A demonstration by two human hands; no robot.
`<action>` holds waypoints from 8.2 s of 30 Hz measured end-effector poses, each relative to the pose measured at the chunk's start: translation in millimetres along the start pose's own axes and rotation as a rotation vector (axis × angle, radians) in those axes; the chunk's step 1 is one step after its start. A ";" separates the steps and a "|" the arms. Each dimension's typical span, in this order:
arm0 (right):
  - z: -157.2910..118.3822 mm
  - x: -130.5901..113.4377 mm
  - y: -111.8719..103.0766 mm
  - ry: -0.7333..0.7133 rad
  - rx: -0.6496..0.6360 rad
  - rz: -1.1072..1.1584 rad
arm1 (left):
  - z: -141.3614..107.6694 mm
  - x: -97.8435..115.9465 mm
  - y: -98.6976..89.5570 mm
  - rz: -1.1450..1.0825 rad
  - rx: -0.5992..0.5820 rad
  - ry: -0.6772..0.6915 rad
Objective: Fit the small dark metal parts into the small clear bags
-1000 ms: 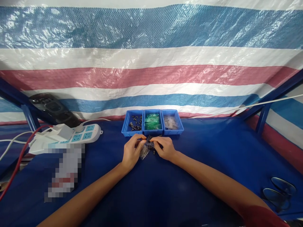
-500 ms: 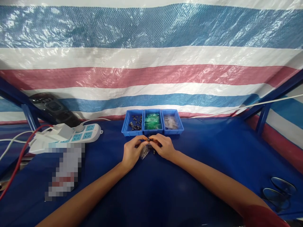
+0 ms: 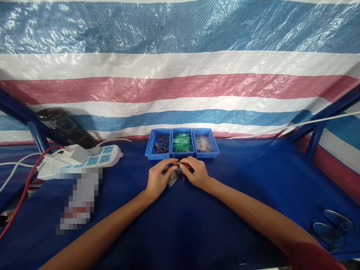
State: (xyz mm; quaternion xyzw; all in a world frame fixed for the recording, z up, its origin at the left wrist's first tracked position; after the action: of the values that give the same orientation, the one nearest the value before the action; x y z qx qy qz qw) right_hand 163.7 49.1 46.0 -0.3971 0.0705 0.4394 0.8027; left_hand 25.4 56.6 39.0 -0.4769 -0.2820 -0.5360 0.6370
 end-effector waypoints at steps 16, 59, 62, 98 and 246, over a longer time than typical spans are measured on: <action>0.3 -3.0 3.7 -0.063 -0.033 -0.007 | -1.2 3.6 0.8 -0.055 0.000 -0.024; 0.4 -3.0 3.2 -0.042 -0.025 0.024 | -3.8 -15.7 5.3 -0.152 -0.035 -0.107; -0.2 -4.8 4.3 -0.065 -0.038 0.033 | -3.4 -14.3 5.7 -0.151 -0.044 -0.097; 3.9 2.5 -1.6 0.026 -0.003 0.039 | -1.3 -0.2 -1.6 -0.058 0.007 -0.046; 3.7 1.8 -2.0 0.029 0.002 0.045 | 0.2 -1.2 0.9 -0.074 -0.011 -0.054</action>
State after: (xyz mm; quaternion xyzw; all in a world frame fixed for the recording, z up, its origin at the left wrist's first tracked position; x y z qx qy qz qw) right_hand 165.5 52.2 48.8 -0.4009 0.0915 0.4514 0.7919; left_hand 26.0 57.2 37.7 -0.4838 -0.3134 -0.5477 0.6064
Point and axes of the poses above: each hand's wrist, its own z-axis towards the middle knuckle, its own y-axis out of the palm, x = y × z, the point moved 9 cm from there along z, towards the middle knuckle, and after that the axes turned 13 degrees about -z, right-handed, at the moved point
